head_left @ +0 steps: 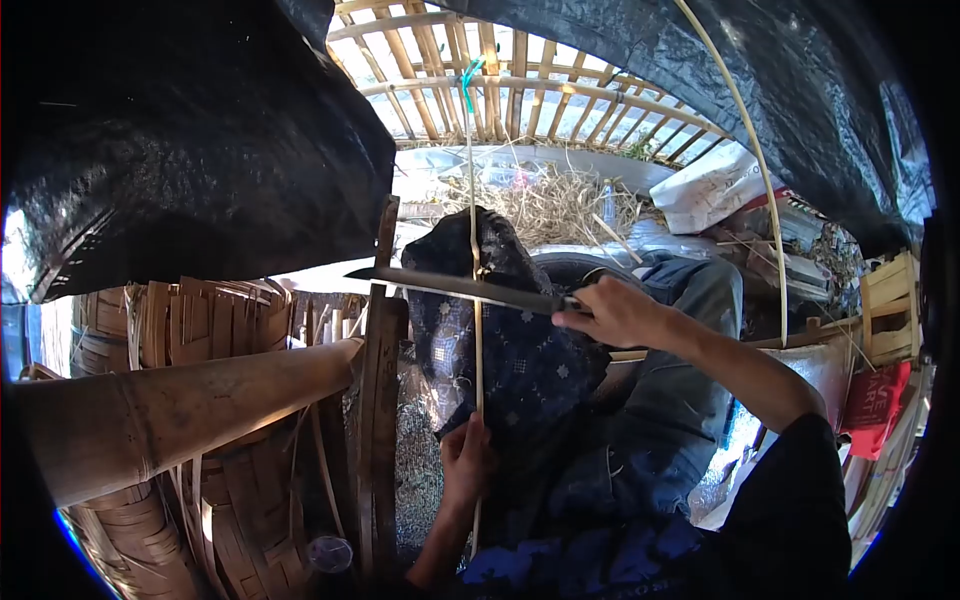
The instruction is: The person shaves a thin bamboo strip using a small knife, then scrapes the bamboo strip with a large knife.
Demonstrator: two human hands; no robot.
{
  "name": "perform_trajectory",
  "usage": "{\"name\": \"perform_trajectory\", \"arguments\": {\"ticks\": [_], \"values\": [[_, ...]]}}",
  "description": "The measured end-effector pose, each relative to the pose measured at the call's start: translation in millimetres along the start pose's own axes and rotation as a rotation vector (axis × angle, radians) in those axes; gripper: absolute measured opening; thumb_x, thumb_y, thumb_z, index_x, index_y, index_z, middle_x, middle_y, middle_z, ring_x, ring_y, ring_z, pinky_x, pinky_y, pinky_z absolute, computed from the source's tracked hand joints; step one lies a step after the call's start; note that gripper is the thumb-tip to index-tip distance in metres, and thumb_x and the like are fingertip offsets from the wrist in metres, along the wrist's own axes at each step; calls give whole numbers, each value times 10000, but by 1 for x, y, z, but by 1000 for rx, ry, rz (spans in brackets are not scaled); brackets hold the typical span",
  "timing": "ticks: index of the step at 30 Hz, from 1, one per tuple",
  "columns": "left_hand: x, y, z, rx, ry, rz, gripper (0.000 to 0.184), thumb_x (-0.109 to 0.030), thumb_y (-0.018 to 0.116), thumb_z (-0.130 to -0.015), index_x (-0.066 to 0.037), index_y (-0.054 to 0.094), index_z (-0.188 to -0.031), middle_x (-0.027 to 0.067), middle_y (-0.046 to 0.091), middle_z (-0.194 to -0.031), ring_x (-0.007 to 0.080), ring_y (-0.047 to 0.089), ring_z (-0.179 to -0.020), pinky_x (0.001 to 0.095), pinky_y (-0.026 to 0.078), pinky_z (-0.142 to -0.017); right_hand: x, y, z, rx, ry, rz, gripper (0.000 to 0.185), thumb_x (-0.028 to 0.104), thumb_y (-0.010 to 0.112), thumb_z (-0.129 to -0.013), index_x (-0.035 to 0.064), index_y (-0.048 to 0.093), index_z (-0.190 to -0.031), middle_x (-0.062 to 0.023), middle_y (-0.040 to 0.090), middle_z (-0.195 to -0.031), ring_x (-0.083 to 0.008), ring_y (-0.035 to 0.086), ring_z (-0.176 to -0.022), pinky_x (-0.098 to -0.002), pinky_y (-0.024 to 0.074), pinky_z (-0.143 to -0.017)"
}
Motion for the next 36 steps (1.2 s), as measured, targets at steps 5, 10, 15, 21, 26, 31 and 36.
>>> {"name": "perform_trajectory", "arguments": {"ticks": [5, 10, 15, 21, 26, 31, 36], "values": [[6, -2, -1, 30, -49, 143, 413, -343, 496, -982, -128, 443, -632, -78, 332, -524, 14, 296, -394, 208, 203, -372, 5, 12, 32, 76, -186, 210, 656, 644, 497, -854, 9, 582, -715, -176, 551, -535, -374, 638, -596, -433, 528, -582], [5, 4, 5, -6, -56, 78, 404, -340, 513, -975, -129, 449, -636, -81, 335, -525, 10, 283, -396, 213, 193, -376, -24, -2, -9, -20, 79, -48, 610, 561, 554, -869, -25, 596, -703, -199, 547, -547, -379, 584, -536, -447, 465, -544], [-1, 0, -1, -11, -24, 104, 393, -343, 527, -968, -124, 461, -649, -83, 326, -501, 9, 281, -397, 210, 187, -379, -12, 2, 4, 9, -31, 21, 681, 613, 470, -889, -14, 574, -646, -193, 545, -520, -373, 616, -560, -460, 506, -595], [7, 1, 1, 13, -46, 144, 392, -339, 530, -967, -122, 466, -647, -77, 347, -526, 9, 291, -402, 208, 195, -378, -10, 7, 15, 80, -210, 221, 669, 632, 465, -881, 11, 566, -652, -181, 556, -528, -356, 634, -571, -463, 501, -552], [1, 7, 1, -29, -53, 30, 408, -367, 520, -968, -115, 470, -651, -78, 351, -517, 8, 299, -402, 205, 205, -380, -31, -11, -27, -165, -24, 89, 692, 631, 451, -887, -3, 557, -633, -181, 541, -520, -366, 625, -559, -459, 499, -563], [-4, 3, 0, -16, -48, 41, 419, -378, 514, -968, -108, 469, -651, -79, 342, -513, 10, 301, -403, 206, 204, -382, -4, 1, 8, 63, -128, 71, 599, 572, 560, -859, -7, 597, -707, -202, 566, -554, -388, 616, -584, -454, 486, -560], [3, 5, 5, 10, -17, 49, 422, -371, 513, -970, -106, 467, -644, -79, 339, -514, 8, 303, -403, 205, 201, -383, -14, -3, -6, 75, -137, 127, 670, 636, 468, -877, 0, 589, -704, -160, 517, -489, -329, 591, -478, -433, 492, -509]]}}
Point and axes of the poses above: each hand's wrist, its own z-axis away from the middle knuckle, its own y-axis out of the palm, x = y × z, the point moved 5 cm from there along -z, towards the middle knuckle
